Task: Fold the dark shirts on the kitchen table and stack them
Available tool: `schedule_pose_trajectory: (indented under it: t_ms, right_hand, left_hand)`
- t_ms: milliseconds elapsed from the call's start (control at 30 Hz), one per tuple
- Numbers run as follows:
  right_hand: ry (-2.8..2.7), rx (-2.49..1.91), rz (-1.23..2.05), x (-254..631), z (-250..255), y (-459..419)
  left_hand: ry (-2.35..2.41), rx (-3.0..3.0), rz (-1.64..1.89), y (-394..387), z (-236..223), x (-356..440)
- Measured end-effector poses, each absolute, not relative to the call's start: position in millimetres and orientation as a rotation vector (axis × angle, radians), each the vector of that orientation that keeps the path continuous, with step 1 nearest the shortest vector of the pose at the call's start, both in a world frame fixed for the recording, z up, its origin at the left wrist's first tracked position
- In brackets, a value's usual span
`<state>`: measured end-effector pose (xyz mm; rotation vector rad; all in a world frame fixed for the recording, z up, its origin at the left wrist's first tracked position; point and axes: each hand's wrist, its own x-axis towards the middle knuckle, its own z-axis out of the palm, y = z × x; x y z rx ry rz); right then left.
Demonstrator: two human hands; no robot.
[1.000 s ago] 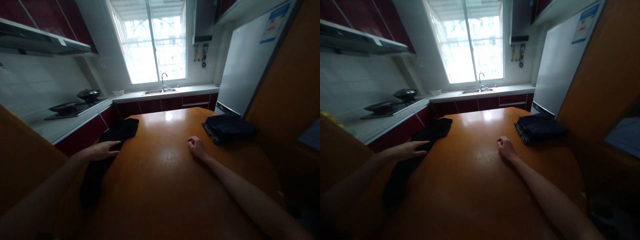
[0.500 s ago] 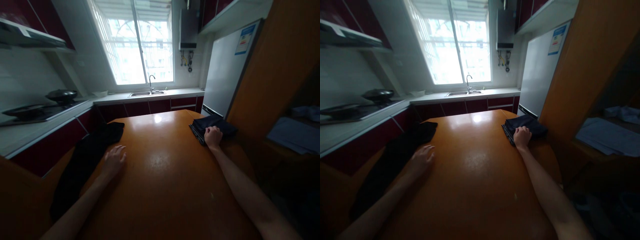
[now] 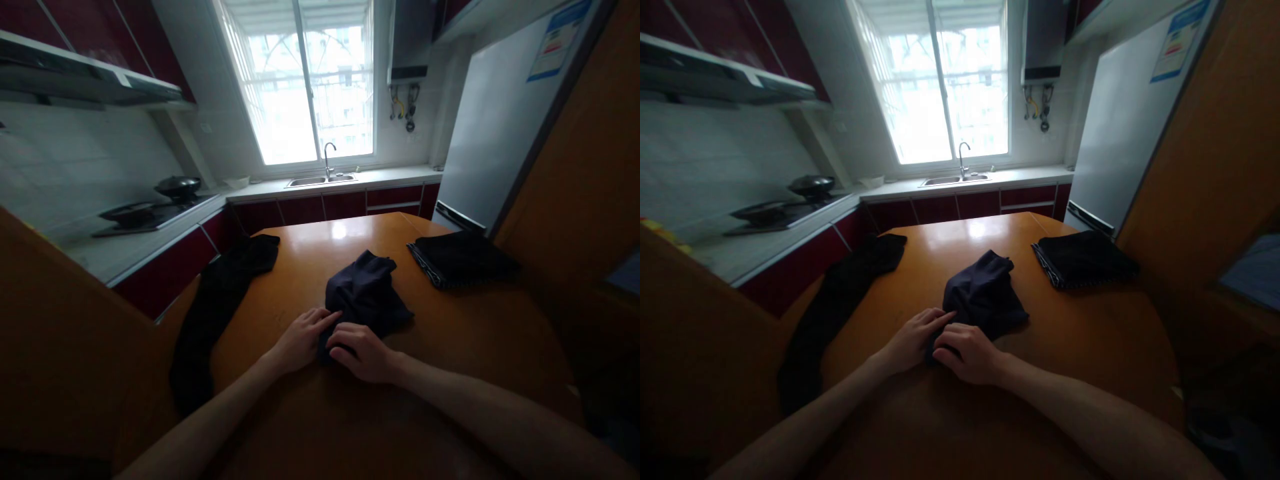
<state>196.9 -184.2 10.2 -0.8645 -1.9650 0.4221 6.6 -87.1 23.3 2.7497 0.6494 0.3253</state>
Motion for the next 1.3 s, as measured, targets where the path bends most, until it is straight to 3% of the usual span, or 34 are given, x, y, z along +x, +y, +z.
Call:
schedule_pose_trajectory:
  t_ms: [133, 300, 533, 633, 800, 1067, 1133, 1300]
  right_hand:
    - [-1.938, -0.704, 0.584, 208.9, 9.3, -185.9]
    - [-1.64, -0.847, 0.367, 223.0, 7.8, -170.3]
    - [-1.083, -1.273, 0.062, 312.2, -1.0, -120.8]
    - [-0.966, -1.393, 0.062, 344.9, -10.1, -109.2]
    - [-0.962, -1.431, 0.096, 350.8, -21.6, -99.3]
    - [-1.085, -1.453, 0.163, 337.0, -28.7, -91.9]
    - [-1.112, -1.472, 0.16, 338.5, -31.7, -91.6]
    - [-1.17, -1.502, 0.177, 339.8, -36.7, -93.6]
  left_hand:
    - [0.789, 2.557, 0.506, -80.7, 26.7, 6.4]
    - [0.931, 2.435, 0.823, -85.1, 55.7, 30.6]
    - [0.881, 2.803, 0.365, -119.6, 45.3, 112.1]
    - [0.971, 2.511, 0.435, -95.0, 35.6, 123.3]
    - [1.247, 1.84, 0.912, -11.6, 69.7, 72.2]
    - [1.689, 1.707, 1.486, 52.0, 133.2, -39.5]
    - [1.629, 1.996, 1.346, 45.0, 133.8, -33.0]
    - [1.352, 2.544, 0.261, 9.1, 97.2, 30.3]
